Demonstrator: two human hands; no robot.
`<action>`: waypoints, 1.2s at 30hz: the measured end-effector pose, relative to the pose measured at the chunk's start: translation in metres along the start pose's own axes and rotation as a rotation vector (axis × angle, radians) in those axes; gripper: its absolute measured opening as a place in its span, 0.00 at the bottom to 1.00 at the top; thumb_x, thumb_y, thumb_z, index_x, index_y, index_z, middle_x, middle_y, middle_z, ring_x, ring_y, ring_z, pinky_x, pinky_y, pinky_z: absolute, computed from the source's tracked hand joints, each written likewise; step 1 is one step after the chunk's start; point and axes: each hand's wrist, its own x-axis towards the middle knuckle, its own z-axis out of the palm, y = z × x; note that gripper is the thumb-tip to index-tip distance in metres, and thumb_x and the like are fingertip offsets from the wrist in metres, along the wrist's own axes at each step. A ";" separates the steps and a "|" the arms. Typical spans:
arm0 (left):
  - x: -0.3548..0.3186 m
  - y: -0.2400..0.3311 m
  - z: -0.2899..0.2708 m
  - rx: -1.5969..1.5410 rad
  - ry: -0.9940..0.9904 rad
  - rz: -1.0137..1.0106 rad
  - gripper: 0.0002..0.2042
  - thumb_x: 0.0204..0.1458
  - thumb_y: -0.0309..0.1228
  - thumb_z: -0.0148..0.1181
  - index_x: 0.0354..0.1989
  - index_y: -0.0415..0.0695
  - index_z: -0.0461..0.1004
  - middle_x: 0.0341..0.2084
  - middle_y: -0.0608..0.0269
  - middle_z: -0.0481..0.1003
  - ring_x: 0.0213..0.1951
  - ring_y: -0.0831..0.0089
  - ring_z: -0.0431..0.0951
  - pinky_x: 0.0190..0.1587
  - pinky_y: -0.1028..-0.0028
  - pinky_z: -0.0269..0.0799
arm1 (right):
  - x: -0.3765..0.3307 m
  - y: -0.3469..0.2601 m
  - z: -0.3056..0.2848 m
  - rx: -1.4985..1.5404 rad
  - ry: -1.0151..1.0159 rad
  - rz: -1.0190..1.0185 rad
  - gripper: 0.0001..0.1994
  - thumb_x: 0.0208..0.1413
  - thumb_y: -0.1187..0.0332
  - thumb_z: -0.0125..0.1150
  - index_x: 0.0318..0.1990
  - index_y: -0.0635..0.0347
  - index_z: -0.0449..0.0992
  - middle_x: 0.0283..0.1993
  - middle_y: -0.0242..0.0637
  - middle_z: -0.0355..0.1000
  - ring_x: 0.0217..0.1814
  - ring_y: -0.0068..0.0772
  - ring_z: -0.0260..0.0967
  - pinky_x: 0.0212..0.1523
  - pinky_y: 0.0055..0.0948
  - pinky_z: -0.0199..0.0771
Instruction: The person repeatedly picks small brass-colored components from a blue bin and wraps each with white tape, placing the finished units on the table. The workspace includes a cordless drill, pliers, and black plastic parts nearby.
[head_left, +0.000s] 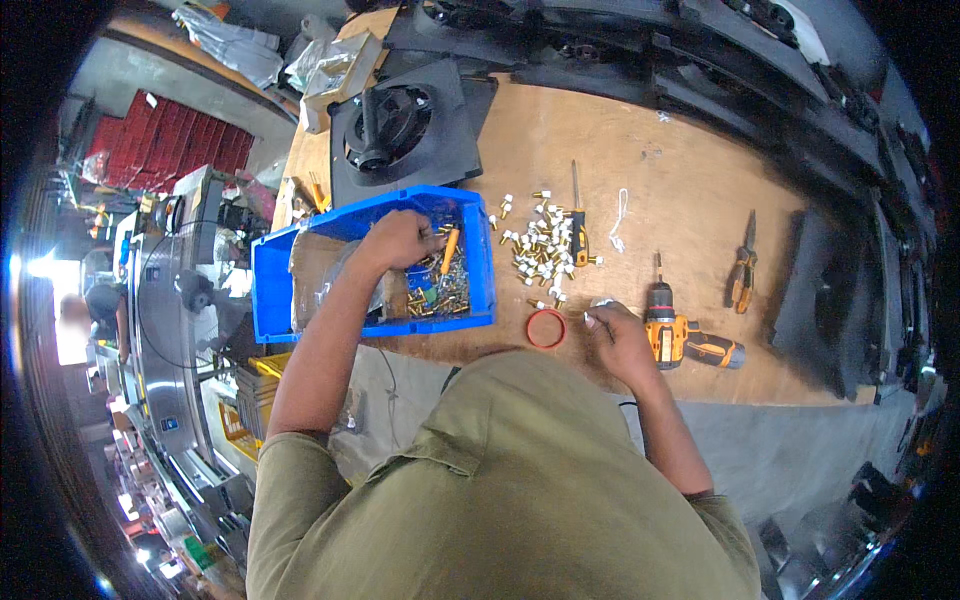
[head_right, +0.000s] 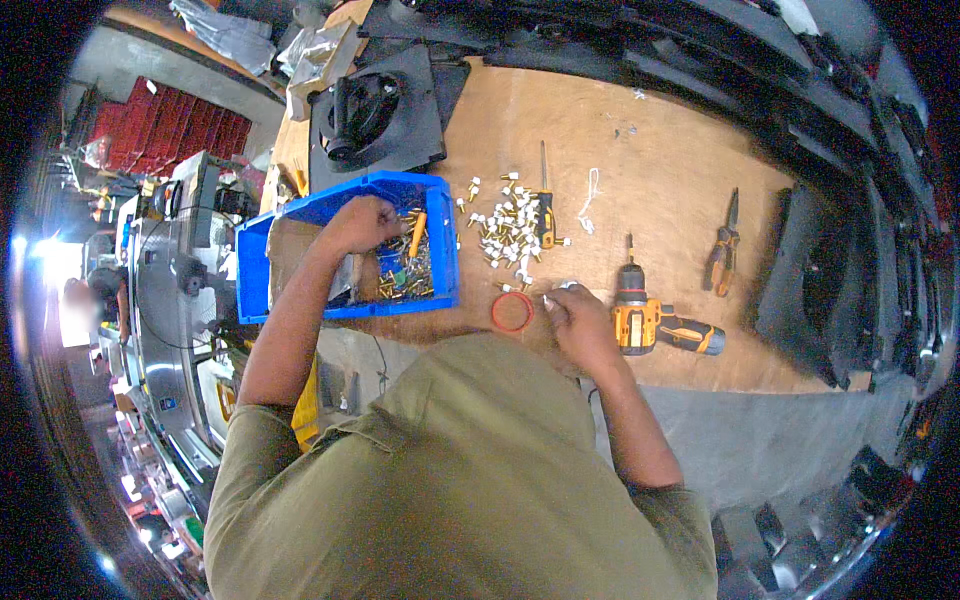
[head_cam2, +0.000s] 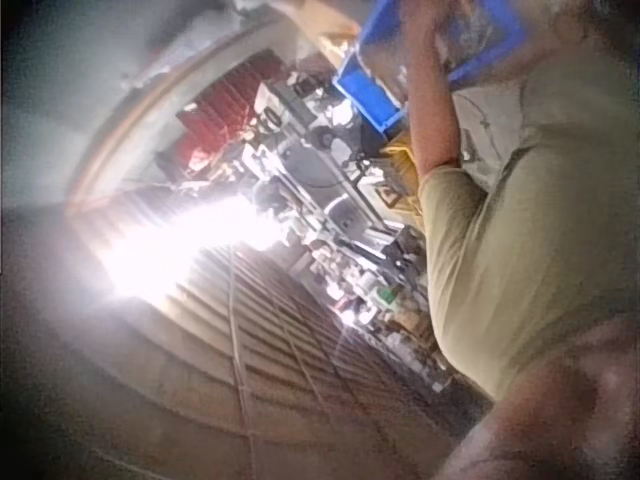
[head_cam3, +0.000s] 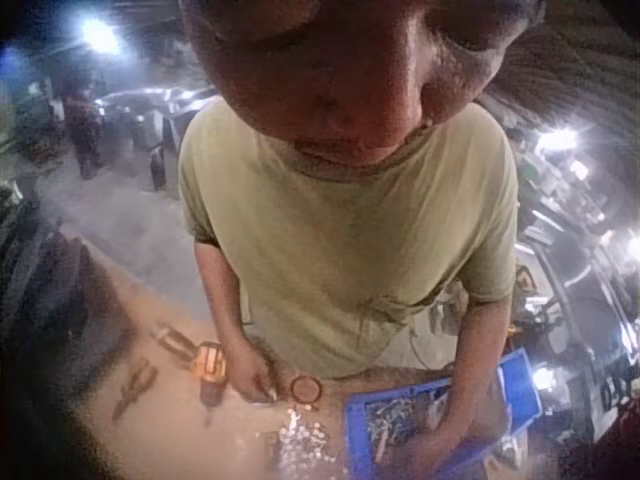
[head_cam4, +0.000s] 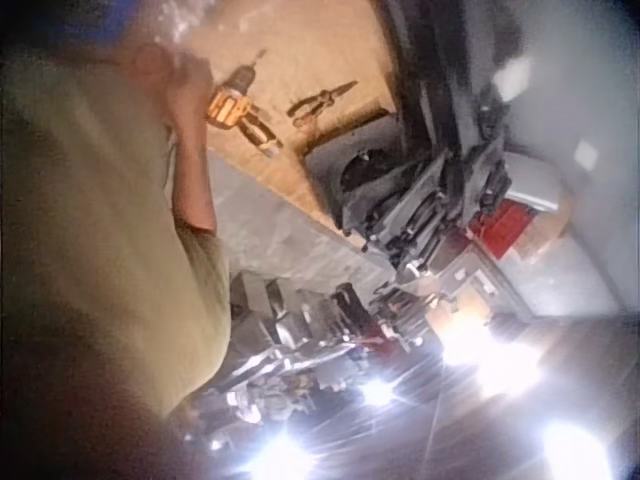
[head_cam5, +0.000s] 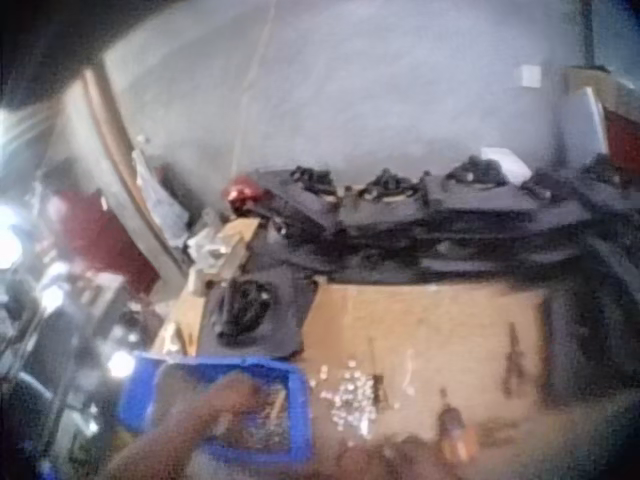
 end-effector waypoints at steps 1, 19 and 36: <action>-0.001 -0.012 0.011 0.042 -0.033 -0.060 0.18 0.46 0.44 0.65 0.38 0.43 0.80 0.34 0.45 0.79 0.40 0.49 0.80 0.45 0.57 0.74 | 0.005 -0.001 -0.002 0.007 -0.003 -0.002 0.10 0.58 0.70 0.57 0.42 0.66 0.78 0.42 0.52 0.74 0.46 0.54 0.72 0.49 0.41 0.71; 0.023 -0.040 0.070 0.390 -0.048 -0.101 0.11 0.45 0.31 0.61 0.37 0.41 0.80 0.39 0.48 0.80 0.44 0.54 0.81 0.46 0.58 0.77 | 0.030 0.000 -0.009 0.005 -0.072 -0.047 0.10 0.58 0.69 0.57 0.42 0.66 0.78 0.41 0.51 0.72 0.45 0.54 0.71 0.48 0.41 0.70; -0.105 0.112 0.028 -1.681 0.004 0.334 0.08 0.53 0.26 0.64 0.36 0.42 0.70 0.29 0.65 0.76 0.30 0.77 0.77 0.34 0.76 0.74 | 0.037 -0.118 -0.024 0.352 0.125 -0.635 0.10 0.58 0.69 0.60 0.44 0.62 0.78 0.40 0.46 0.65 0.42 0.45 0.68 0.43 0.36 0.69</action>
